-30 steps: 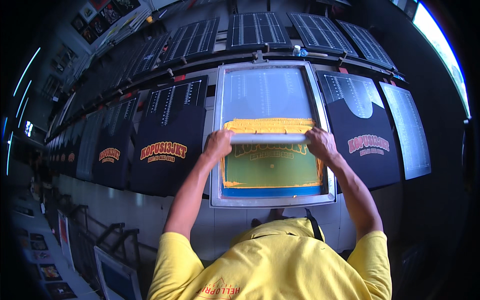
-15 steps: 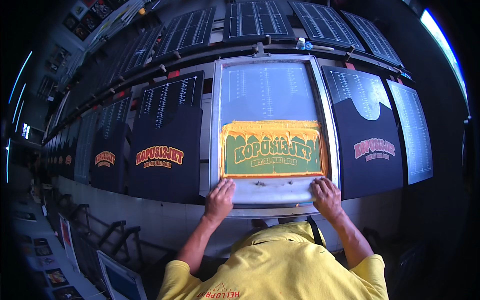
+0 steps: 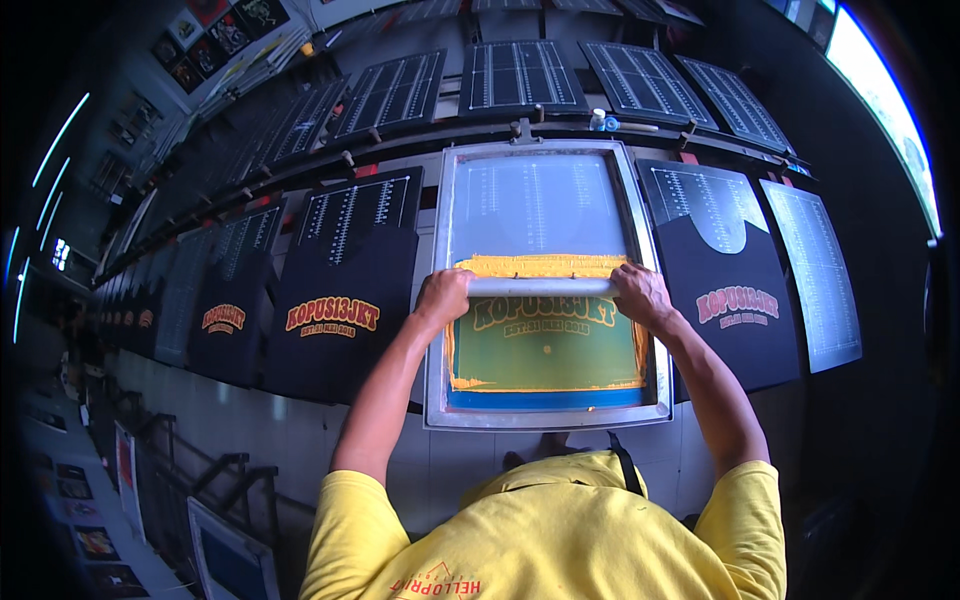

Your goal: The person performs screen printing on a series of black t-shirts by using a squeegee to spread yellow ink across a mesh screen and then lifting the screen to reveal the design.

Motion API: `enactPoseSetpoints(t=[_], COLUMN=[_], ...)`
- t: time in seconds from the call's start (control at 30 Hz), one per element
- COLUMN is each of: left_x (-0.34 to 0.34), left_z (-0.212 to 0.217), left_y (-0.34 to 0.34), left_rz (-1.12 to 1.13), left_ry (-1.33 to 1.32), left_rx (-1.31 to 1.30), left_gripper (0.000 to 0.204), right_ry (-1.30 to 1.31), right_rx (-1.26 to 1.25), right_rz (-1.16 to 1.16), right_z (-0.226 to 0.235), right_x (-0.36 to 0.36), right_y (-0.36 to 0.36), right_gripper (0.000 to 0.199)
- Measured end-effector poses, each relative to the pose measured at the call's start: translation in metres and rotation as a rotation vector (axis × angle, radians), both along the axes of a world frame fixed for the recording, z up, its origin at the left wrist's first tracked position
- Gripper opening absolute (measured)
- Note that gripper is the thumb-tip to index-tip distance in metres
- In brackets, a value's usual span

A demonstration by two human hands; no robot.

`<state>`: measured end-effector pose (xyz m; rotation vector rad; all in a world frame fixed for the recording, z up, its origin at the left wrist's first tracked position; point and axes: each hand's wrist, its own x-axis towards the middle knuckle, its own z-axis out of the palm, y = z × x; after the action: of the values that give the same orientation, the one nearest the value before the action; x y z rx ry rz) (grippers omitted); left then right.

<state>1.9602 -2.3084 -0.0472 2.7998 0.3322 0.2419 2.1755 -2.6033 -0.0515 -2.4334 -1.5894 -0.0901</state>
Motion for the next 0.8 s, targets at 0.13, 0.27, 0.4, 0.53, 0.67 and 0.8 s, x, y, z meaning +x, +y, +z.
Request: enactPoseSetpoints(t=[0.13,0.27,0.4,0.53,0.67,0.8], left_x=[-0.014,-0.076,-0.142,-0.167,-0.173,-0.178], left_z=[0.012,0.009,-0.008,-0.014,-0.005,-0.003], left_y=[-0.015,-0.059,-0.108,-0.141,-0.152,-0.156], left_rz=[0.067,0.002,0.033,0.054,0.074,0.041], left_ry=[0.087,-0.089,-0.083,-0.055,0.085,0.109], left_rx=[-0.014,0.027,0.011,0.012,0.034,0.078], left_gripper=[0.035,0.031,0.038,0.040,0.052,0.056], right_ry=[0.025,-0.013,0.105,0.072,0.102,0.138], right_rx=[0.020,0.113,0.023,-0.002,0.003,0.023], right_rz=[-0.041,-0.037,-0.050,-0.023,-0.011,0.006], right_z=[0.008,0.021,0.010,-0.001,-0.007,-0.016], right_x=[-0.010,-0.076,-0.141,-0.163,-0.175,-0.180], right_y=[-0.011,-0.061,-0.108,-0.129,-0.133,-0.141], right_gripper=[0.015,0.030,0.026,0.042,0.075,0.086])
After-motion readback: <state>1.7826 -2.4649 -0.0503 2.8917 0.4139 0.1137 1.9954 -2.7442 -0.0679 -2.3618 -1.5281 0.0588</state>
